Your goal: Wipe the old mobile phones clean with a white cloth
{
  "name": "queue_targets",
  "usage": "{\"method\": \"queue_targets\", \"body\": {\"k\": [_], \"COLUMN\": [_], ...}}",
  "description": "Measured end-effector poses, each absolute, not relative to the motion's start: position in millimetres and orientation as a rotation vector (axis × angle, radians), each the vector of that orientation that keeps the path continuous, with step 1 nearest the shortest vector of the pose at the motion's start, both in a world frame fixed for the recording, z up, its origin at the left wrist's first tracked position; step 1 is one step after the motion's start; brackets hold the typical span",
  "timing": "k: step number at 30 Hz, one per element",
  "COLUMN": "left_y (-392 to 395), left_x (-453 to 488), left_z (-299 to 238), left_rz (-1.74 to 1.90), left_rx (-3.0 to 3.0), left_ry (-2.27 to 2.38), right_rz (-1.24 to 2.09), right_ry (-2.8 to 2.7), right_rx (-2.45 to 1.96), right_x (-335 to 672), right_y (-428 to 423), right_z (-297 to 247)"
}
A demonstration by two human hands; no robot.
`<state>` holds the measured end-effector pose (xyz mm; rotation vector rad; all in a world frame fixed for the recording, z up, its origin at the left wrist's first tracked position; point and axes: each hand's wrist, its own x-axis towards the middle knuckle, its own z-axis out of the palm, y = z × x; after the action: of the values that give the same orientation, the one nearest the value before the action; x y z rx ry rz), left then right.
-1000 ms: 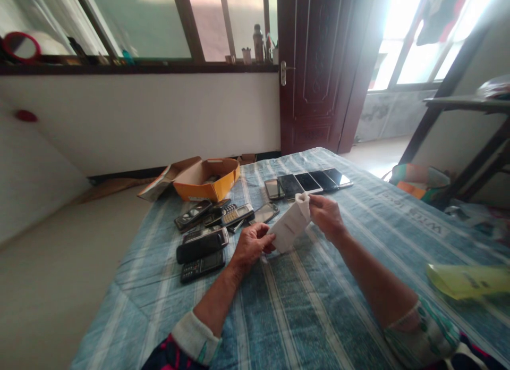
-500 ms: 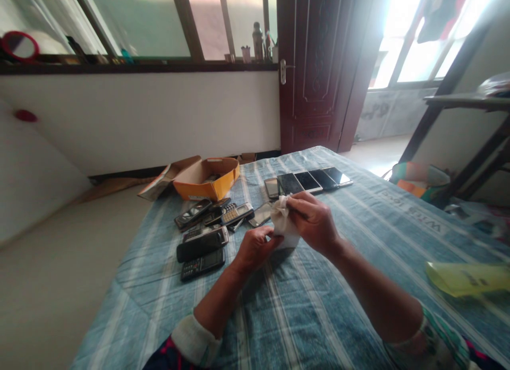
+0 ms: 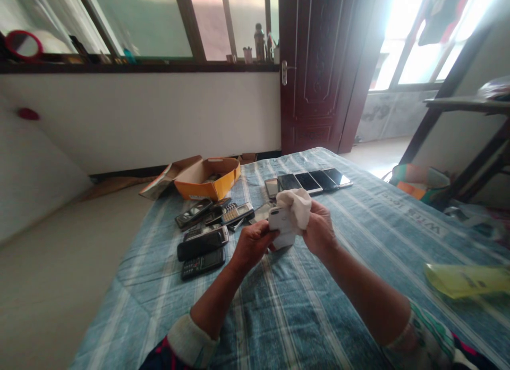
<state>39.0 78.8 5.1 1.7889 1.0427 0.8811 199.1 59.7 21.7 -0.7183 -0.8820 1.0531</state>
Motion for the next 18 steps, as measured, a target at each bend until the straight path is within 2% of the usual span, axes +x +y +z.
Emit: {"method": "queue_targets", "body": {"k": [5, 10, 14, 18], "left_y": [81.2, 84.9, 83.4, 79.6], "left_x": [39.8, 36.5, 38.2, 41.0], "left_z": [1.9, -4.8, -12.1, -15.3], "left_rz": [0.967, 1.048, 1.05, 0.904], "left_rx": [1.633, 1.423, 1.279, 1.211], "left_ry": [1.024, 1.029, 0.99, 0.958], "right_rz": [1.073, 1.179, 1.027, 0.705], "right_ry": [-0.803, -0.995, -1.21, -1.548], "right_rx": [-0.788, -0.81, -0.942, -1.079], "right_x": [201.0, 194.8, 205.7, 225.8], "right_y": [70.2, 67.6, 70.4, 71.5], "right_z": [2.9, -18.3, -19.2, -6.5]}}
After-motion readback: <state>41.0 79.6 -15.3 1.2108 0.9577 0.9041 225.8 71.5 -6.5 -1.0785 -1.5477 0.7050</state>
